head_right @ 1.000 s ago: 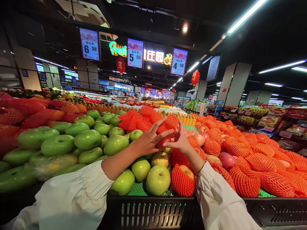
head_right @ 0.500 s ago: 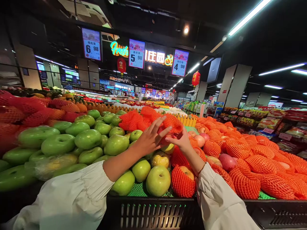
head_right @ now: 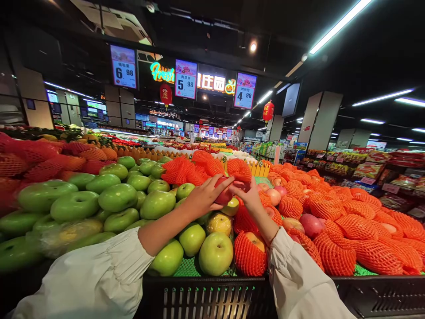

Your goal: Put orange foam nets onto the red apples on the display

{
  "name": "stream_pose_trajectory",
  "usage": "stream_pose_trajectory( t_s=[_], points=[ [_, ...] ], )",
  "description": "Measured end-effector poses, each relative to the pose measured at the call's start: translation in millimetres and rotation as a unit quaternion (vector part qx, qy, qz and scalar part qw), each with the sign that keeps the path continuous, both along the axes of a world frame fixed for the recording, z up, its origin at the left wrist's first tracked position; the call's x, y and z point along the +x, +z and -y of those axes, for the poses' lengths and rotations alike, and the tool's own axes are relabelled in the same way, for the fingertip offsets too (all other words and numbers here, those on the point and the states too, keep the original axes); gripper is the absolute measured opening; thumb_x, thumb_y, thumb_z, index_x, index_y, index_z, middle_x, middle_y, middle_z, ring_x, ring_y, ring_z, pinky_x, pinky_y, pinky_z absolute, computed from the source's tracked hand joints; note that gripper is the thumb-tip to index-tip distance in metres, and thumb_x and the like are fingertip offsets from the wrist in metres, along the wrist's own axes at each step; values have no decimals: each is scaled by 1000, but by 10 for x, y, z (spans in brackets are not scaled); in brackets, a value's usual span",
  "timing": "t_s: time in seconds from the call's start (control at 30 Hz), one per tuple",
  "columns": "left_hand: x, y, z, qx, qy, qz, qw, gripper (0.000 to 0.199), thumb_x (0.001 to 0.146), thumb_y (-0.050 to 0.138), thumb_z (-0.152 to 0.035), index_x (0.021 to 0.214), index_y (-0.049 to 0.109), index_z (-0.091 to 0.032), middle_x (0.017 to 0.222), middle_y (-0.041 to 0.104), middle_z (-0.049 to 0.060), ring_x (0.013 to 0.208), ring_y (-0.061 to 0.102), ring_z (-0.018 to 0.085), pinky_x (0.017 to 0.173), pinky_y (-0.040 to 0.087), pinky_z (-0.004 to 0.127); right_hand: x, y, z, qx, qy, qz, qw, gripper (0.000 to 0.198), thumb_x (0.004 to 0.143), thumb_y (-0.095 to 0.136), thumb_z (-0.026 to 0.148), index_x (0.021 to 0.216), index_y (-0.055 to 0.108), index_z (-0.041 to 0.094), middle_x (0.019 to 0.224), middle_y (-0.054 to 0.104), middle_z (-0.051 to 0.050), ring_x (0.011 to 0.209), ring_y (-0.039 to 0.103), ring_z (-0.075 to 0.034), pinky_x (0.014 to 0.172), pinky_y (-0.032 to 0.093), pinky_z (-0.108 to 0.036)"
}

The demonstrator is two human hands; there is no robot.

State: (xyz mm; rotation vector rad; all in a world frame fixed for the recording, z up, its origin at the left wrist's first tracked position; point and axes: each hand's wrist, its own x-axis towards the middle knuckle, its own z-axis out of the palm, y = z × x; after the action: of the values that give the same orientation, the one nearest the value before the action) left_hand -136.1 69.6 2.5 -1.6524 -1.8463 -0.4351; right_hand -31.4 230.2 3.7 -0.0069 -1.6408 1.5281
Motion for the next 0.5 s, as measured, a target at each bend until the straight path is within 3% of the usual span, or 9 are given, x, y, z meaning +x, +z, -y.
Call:
stream_pose_trajectory(
  t_s=[0.1, 0.2, 0.37, 0.5],
  points=[
    [-24, 6, 14, -4, 15, 5, 1000, 101, 82, 79, -31, 163, 19, -27, 151, 41, 16, 131, 52, 32, 96, 56, 46, 21, 35, -111, -122, -25, -38, 992, 77, 54, 88, 65, 101, 44, 24, 103, 64, -3, 92, 67, -19, 77, 58, -32],
    [-38, 15, 27, -6, 39, 13, 999, 105, 78, 82, -30, 163, 19, -25, 153, 42, 13, 132, 50, 32, 95, 57, 47, 31, 42, -186, -173, -37, -47, 983, 75, 50, 89, 61, 98, 45, 24, 96, 61, -1, 86, 64, -17, 68, 54, -27],
    [11, 57, 61, 12, 48, 29, 998, 93, 75, 80, -32, 156, 36, -13, 153, 45, 11, 133, 49, 30, 99, 55, 46, -35, -45, -307, -130, -81, -52, 987, 42, 58, 71, 46, 83, 51, 20, 91, 53, -1, 73, 55, -13, 58, 48, -24],
    [37, 80, 77, 22, 41, 32, 998, 90, 73, 80, -36, 151, 42, -12, 152, 47, 10, 130, 51, 31, 101, 53, 46, -93, -90, -402, -109, -130, -61, 984, 30, 59, 57, 39, 80, 47, 20, 80, 50, 0, 70, 51, -13, 56, 46, -24]
  ],
)
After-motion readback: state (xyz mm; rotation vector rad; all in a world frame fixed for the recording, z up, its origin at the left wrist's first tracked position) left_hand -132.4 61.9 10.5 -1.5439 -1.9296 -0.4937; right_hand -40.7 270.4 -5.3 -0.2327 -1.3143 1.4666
